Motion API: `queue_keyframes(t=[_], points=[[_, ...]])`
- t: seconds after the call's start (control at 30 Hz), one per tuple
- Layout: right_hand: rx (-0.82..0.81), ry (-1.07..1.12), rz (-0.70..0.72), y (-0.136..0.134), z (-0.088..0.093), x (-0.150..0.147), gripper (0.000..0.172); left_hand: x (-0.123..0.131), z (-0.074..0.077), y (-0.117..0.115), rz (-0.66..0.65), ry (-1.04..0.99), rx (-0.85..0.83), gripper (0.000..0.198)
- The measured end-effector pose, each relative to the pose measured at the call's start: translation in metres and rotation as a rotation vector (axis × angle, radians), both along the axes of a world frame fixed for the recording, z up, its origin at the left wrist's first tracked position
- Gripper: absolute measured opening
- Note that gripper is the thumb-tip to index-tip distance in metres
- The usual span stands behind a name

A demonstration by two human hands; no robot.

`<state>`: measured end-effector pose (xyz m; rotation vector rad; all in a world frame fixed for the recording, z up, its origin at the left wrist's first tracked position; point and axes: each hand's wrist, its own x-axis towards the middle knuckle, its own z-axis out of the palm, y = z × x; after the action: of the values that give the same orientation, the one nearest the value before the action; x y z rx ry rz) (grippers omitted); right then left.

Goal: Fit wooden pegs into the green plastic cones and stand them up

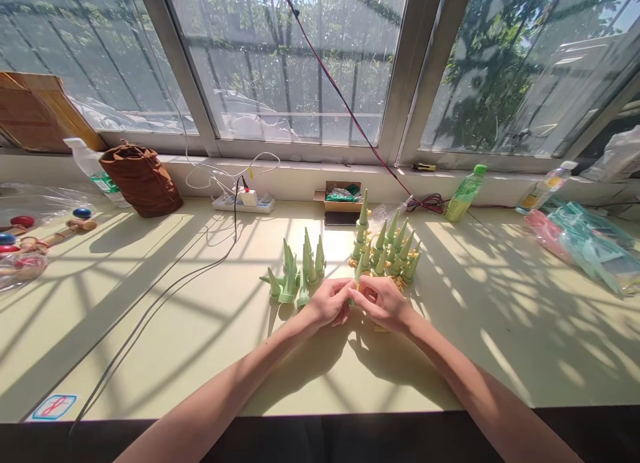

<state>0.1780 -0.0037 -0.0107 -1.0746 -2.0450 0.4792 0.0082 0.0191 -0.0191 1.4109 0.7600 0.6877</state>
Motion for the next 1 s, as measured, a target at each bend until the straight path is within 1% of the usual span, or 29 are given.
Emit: queue_keyframes(t=[0.1, 0.2, 0.27, 0.37, 0.47, 0.53, 0.67, 0.77, 0.87, 1.0], points=[[0.012, 0.017, 0.006, 0.002, -0.001, 0.002, 0.039, 0.001, -0.002, 0.0, 0.058, 0.009, 0.088, 0.041], [0.015, 0.016, 0.015, 0.005, 0.0, 0.006, 0.037, 0.002, -0.001, 0.0, 0.18, 0.052, 0.28, 0.031], [0.016, -0.002, 0.003, 0.007, 0.001, 0.009, 0.036, 0.001, 0.001, -0.001, 0.249, 0.099, 0.397, 0.023], [0.023, -0.029, -0.039, 0.01, 0.004, 0.014, 0.035, -0.001, 0.008, -0.004, 0.288, 0.17, 0.495, 0.017], [0.048, -0.042, -0.112, 0.012, 0.004, 0.019, 0.033, -0.002, 0.012, -0.006, 0.311, 0.228, 0.545, 0.017], [0.072, -0.052, -0.171, 0.013, 0.004, 0.021, 0.032, -0.001, 0.011, -0.006, 0.335, 0.254, 0.583, 0.017], [0.087, -0.068, -0.267, 0.014, 0.002, 0.025, 0.03, 0.002, 0.0, -0.003, 0.358, 0.308, 0.656, 0.013], [0.074, -0.095, -0.321, 0.015, 0.002, 0.027, 0.025, 0.002, -0.009, 0.0, 0.365, 0.355, 0.657, 0.008], [0.064, -0.136, -0.332, 0.016, 0.001, 0.029, 0.022, 0.002, -0.014, 0.001, 0.359, 0.373, 0.633, 0.007], [0.046, -0.222, -0.294, 0.018, 0.0, 0.032, 0.016, 0.003, -0.011, 0.0, 0.364, 0.39, 0.632, 0.006]])
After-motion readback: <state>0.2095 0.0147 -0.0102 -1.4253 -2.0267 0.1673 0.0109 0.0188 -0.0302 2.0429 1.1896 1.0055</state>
